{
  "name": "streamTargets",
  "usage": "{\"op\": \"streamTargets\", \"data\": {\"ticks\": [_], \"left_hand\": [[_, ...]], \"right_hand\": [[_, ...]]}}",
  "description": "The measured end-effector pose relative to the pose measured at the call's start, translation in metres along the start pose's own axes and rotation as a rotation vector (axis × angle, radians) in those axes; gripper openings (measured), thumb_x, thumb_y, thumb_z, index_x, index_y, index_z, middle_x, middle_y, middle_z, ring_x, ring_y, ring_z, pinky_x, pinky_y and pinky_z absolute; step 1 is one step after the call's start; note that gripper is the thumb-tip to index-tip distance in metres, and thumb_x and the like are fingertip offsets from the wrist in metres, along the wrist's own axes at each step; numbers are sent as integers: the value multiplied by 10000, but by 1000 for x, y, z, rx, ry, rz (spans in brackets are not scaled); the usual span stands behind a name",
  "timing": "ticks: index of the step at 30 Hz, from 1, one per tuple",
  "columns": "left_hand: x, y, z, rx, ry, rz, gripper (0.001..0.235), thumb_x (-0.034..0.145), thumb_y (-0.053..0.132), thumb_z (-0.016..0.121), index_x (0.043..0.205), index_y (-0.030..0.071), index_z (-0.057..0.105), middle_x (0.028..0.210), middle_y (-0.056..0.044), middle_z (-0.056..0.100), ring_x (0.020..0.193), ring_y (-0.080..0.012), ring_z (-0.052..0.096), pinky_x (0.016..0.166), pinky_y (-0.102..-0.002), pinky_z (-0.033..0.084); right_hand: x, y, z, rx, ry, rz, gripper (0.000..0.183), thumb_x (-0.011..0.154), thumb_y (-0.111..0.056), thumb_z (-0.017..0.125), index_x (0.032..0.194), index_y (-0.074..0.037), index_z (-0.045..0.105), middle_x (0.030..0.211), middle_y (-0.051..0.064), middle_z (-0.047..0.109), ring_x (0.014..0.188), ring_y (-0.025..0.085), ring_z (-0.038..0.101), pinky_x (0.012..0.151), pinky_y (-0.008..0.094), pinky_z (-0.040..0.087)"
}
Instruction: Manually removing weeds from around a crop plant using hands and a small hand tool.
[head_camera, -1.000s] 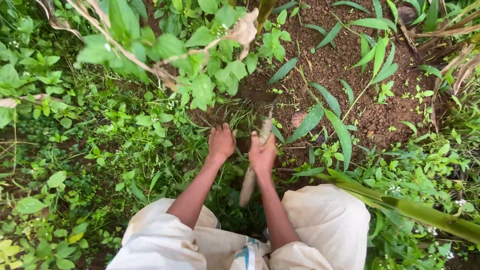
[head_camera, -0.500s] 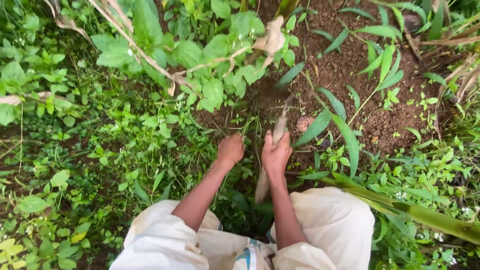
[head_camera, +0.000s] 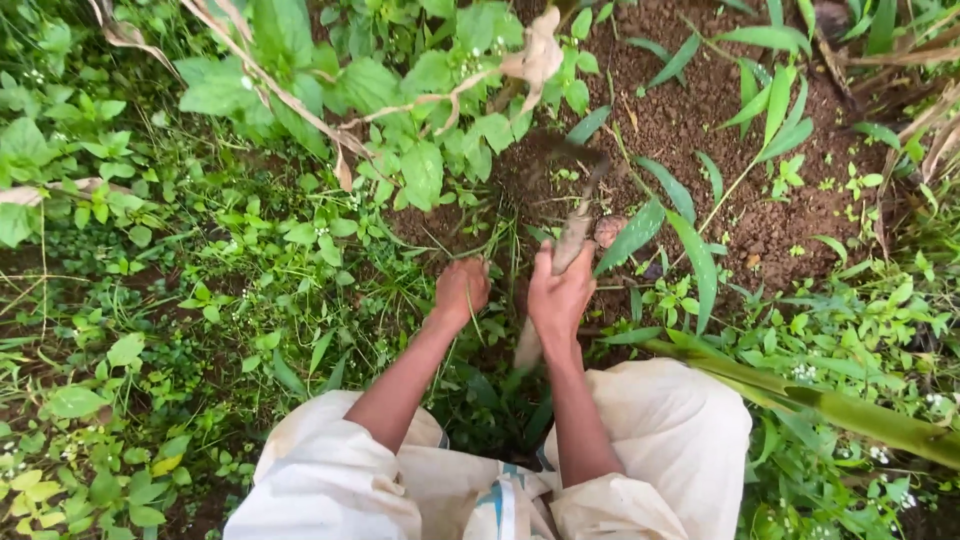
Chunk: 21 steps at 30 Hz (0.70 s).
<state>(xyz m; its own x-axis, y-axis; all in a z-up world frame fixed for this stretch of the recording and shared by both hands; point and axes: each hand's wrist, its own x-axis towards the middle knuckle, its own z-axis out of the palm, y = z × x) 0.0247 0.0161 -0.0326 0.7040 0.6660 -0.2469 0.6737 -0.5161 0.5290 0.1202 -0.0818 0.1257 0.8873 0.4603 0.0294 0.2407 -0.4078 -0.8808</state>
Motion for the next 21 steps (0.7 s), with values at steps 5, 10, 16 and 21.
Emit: {"op": "streamTargets", "data": {"ticks": [5,10,16,21], "left_hand": [[13,-6,3,-36,-7,-48,485,1033,336,446,863,-29,716,787,-258,724,833,-462,731,718,-543,606],[1,3,-16,-57,-65,-16,349,997,219,504,932,-48,720,874,-284,730,899,-487,720,764,-585,600],[10,-4,-13,-48,-102,-102,431,1015,264,468,955,-71,732,888,-295,733,912,-490,727,772,-584,598],[6,12,-23,-67,-76,-59,341,984,230,538,968,-44,740,902,-288,733,912,-494,719,768,-594,607]], "right_hand": [[5,26,21,153,131,-87,342,1014,12,575,1343,1,481,866,208,689,621,222,630,489,276,508],[0,21,10,-107,-120,105,436,948,-114,620,1315,79,485,913,310,706,748,353,713,617,476,559],[1,-14,9,133,214,-83,329,1003,-49,613,1296,50,502,872,247,698,632,260,662,513,334,520],[-10,16,4,-232,-248,169,275,995,-122,573,1215,11,478,936,350,714,802,420,744,645,531,575]]}}
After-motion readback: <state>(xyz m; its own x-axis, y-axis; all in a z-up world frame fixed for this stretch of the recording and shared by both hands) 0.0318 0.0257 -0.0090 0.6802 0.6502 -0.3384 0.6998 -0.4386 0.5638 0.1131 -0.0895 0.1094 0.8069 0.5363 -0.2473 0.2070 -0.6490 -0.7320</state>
